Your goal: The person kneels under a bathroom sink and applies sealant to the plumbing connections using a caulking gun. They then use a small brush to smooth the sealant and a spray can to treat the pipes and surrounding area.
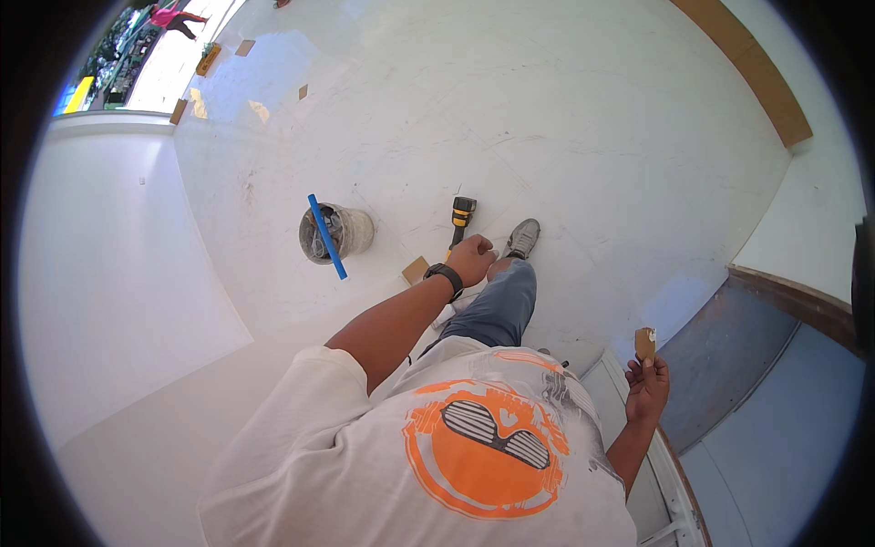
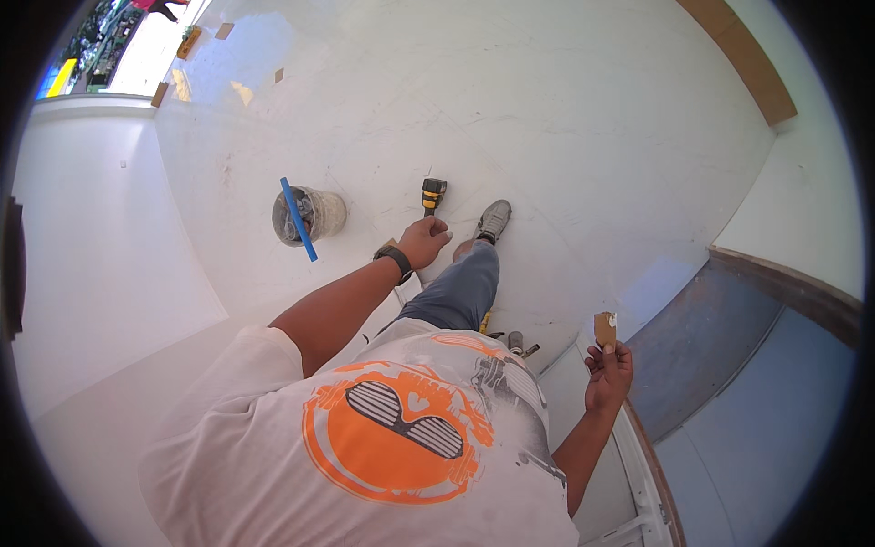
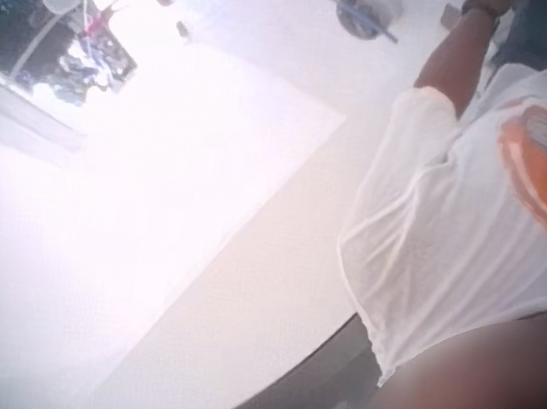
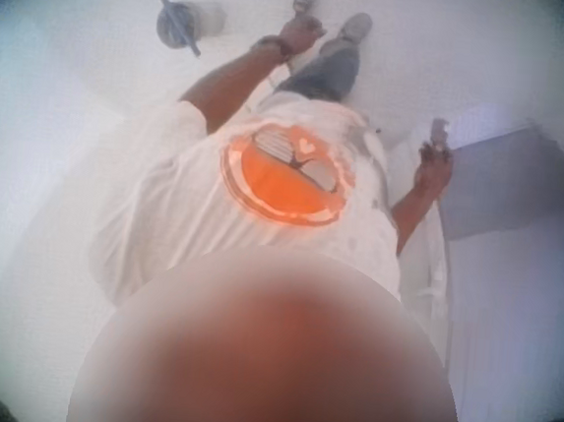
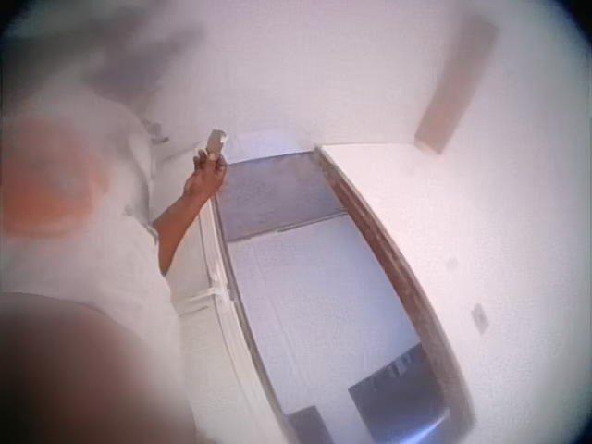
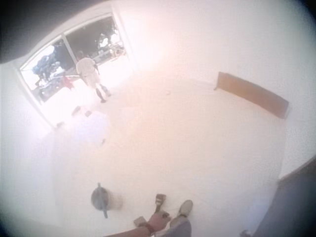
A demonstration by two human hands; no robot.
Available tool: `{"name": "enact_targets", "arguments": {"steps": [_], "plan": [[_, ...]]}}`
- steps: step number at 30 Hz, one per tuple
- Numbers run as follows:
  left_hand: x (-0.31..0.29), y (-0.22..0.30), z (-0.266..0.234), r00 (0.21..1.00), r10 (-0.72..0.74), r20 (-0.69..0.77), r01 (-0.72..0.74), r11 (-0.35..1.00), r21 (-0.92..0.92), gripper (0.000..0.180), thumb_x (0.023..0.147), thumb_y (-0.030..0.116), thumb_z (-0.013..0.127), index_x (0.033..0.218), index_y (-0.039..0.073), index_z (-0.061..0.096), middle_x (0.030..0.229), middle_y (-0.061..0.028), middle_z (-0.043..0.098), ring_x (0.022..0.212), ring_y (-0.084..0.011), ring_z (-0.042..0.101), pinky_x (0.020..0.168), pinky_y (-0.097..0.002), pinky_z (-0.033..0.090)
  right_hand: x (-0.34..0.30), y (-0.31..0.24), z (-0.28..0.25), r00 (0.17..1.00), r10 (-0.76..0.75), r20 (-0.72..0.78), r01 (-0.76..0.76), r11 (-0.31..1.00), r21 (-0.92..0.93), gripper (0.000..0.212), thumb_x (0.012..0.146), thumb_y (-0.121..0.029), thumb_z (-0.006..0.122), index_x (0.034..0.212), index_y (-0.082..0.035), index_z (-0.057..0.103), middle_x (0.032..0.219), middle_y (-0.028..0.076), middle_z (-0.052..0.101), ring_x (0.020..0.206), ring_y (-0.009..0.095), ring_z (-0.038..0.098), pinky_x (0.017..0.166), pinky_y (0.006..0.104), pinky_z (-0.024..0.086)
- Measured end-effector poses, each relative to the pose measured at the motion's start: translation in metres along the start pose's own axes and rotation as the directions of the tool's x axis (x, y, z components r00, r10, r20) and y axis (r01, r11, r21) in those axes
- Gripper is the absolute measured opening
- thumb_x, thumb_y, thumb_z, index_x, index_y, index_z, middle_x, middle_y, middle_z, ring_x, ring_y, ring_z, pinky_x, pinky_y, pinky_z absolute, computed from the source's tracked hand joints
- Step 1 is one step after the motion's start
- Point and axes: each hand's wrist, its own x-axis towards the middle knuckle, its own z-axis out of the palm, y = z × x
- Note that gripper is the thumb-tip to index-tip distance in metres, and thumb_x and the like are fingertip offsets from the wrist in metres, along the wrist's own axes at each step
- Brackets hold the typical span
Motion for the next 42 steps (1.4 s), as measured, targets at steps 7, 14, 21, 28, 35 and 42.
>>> {"name": "enact_targets", "arguments": {"steps": [7,14,21,28,35,42], "plan": [[0.065,0.140,-0.057,0.892,0.148,0.428,-0.042,0.968,-0.246,0.052,0.089,0.028,0.076,0.129,-0.002,0.062,0.105,-0.0094,0.071,0.099,-0.0186,0.067,0.090,-0.0313,0.053,0.115,-0.133,0.195,0.945,0.065,0.320,-0.045,0.997,-0.070,0.020,0.096,-0.013,0.072,0.112,-0.006,0.061,0.094,0.003,0.068,0.080,0.013,0.066,0.071,0.0281,0.052],[0.100,0.304,-0.125,0.952,0.263,0.158,0.017,0.468,-0.884,0.036,0.095,0.018,0.073,0.126,0.000,0.065,0.100,-0.0070,0.073,0.089,-0.0124,0.068,0.083,-0.0295,0.056,0.136,-0.248,0.364,0.726,0.020,0.687,0.035,0.997,-0.067,0.021,0.094,-0.013,0.074,0.109,-0.004,0.063,0.095,0.006,0.070,0.083,0.013,0.066,0.074,0.0288,0.053],[0.114,0.298,-0.205,0.960,0.159,-0.232,-0.266,0.248,-0.932,0.017,0.098,0.014,0.069,0.111,0.003,0.069,0.099,-0.0057,0.074,0.089,-0.0132,0.069,0.084,-0.0311,0.057,0.147,-0.294,0.492,0.411,0.157,0.898,0.306,0.904,-0.298,0.018,0.092,-0.010,0.075,0.105,-0.001,0.065,0.095,0.008,0.071,0.085,0.014,0.067,0.079,0.0310,0.054],[0.106,0.221,-0.238,0.859,-0.269,-0.436,-0.411,0.145,-0.900,0.017,0.099,0.012,0.067,0.112,0.002,0.064,0.100,-0.0108,0.074,0.088,-0.0190,0.073,0.083,-0.0354,0.062,0.174,-0.281,0.597,0.289,0.543,0.788,0.542,0.586,-0.602,0.038,0.093,-0.023,0.076,0.120,0.001,0.065,0.101,0.007,0.070,0.085,0.013,0.067,0.075,0.0288,0.055],[0.106,0.061,-0.271,0.532,-0.757,-0.378,-0.640,-0.068,-0.765,0.012,0.100,0.011,0.064,0.108,0.004,0.060,0.096,-0.0111,0.072,0.082,-0.0184,0.073,0.076,-0.0336,0.064,0.147,-0.252,0.786,0.176,0.618,0.766,0.785,0.381,-0.488,0.034,0.094,-0.020,0.072,0.118,0.003,0.065,0.099,0.008,0.070,0.083,0.015,0.068,0.075,0.0307,0.057],[0.155,-0.123,-0.300,0.254,-0.966,0.044,-0.728,-0.220,-0.650,0.016,0.100,0.013,0.064,0.111,0.002,0.061,0.091,-0.0086,0.071,0.073,-0.0147,0.070,0.066,-0.0294,0.061,0.157,-0.138,0.974,0.297,0.613,0.732,0.954,-0.151,-0.260,0.038,0.093,-0.020,0.070,0.120,0.005,0.064,0.103,0.014,0.071,0.086,0.019,0.069,0.079,0.0339,0.056]]}}
